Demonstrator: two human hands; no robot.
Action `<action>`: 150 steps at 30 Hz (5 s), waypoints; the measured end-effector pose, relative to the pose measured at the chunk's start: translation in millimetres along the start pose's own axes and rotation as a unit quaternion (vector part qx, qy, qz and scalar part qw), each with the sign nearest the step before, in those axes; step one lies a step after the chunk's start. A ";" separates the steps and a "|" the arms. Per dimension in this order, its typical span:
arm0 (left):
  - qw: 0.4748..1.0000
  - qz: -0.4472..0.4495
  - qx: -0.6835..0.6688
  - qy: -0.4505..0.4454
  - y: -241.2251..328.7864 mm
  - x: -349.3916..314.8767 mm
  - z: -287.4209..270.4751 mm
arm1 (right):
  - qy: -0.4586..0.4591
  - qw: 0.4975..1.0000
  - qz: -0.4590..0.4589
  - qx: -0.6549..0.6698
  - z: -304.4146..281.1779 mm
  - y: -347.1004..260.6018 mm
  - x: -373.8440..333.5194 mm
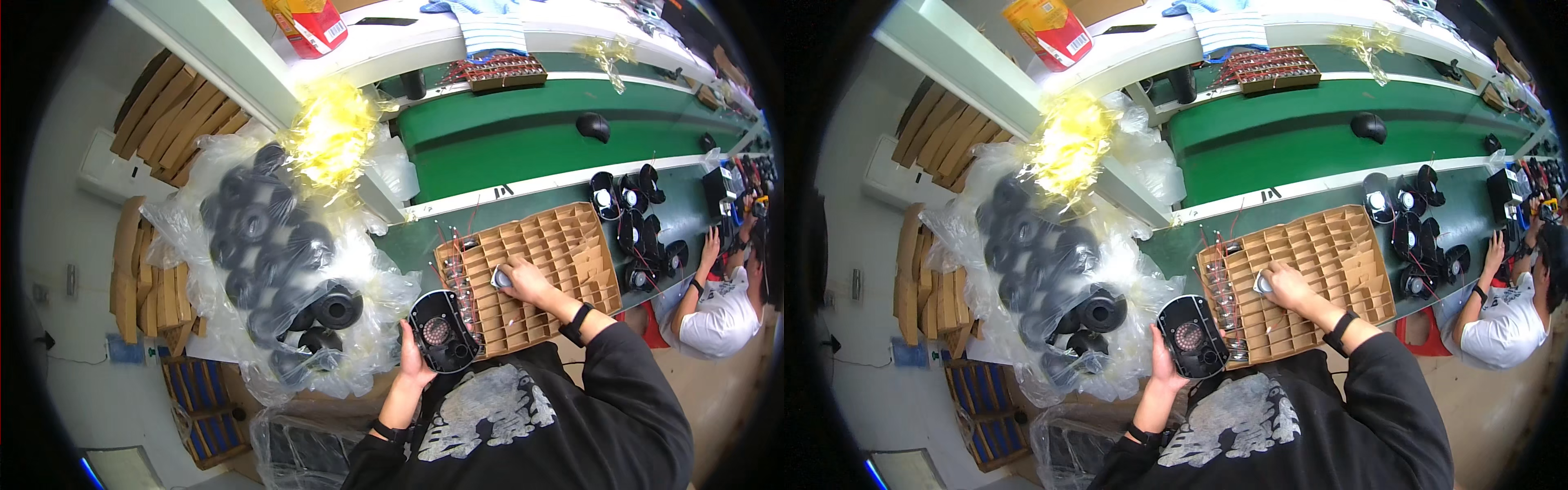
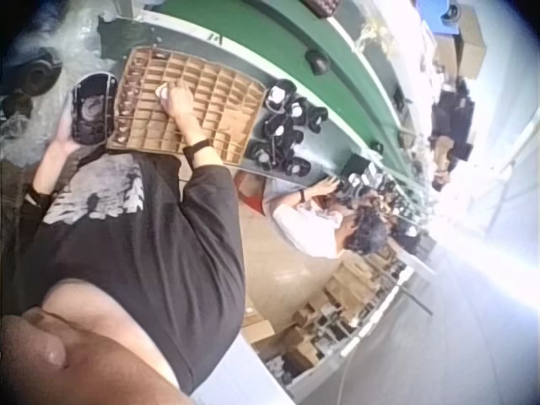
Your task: The recorder assembles and organizes black plastic hemispherical components at an industrial workstation.
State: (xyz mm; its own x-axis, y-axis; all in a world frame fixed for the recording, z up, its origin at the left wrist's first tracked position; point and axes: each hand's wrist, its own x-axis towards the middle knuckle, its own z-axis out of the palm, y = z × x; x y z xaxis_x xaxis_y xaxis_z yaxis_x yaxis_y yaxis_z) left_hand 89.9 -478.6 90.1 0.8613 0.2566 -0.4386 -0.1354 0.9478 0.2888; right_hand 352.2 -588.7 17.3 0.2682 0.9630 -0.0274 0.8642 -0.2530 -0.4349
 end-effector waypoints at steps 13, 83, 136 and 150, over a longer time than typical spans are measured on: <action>0.997 -0.029 0.069 -0.007 3.3 5.9 30.3 | 0.057 0.954 -0.294 0.003 -149.8 -162.5 -17.2; 0.677 0.407 0.320 0.522 32.5 -65.3 -119.6 | 0.080 0.910 0.392 -0.111 -123.3 599.9 -273.4; 0.456 0.633 0.616 0.109 52.4 -46.6 73.0 | 0.176 0.909 -0.237 0.293 -170.1 -186.9 8.3; 0.412 0.563 0.692 0.186 39.6 -47.5 108.3 | 0.209 0.946 -0.245 0.021 -165.3 -194.2 -9.6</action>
State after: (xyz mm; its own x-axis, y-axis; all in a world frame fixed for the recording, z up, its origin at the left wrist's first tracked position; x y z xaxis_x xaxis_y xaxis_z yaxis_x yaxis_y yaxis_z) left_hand 96.6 -473.7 214.6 0.4641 0.6409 0.6114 0.2827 -0.7613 0.5835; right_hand 252.2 -564.2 250.8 -0.0076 0.8404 0.5420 0.9134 0.2265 -0.3383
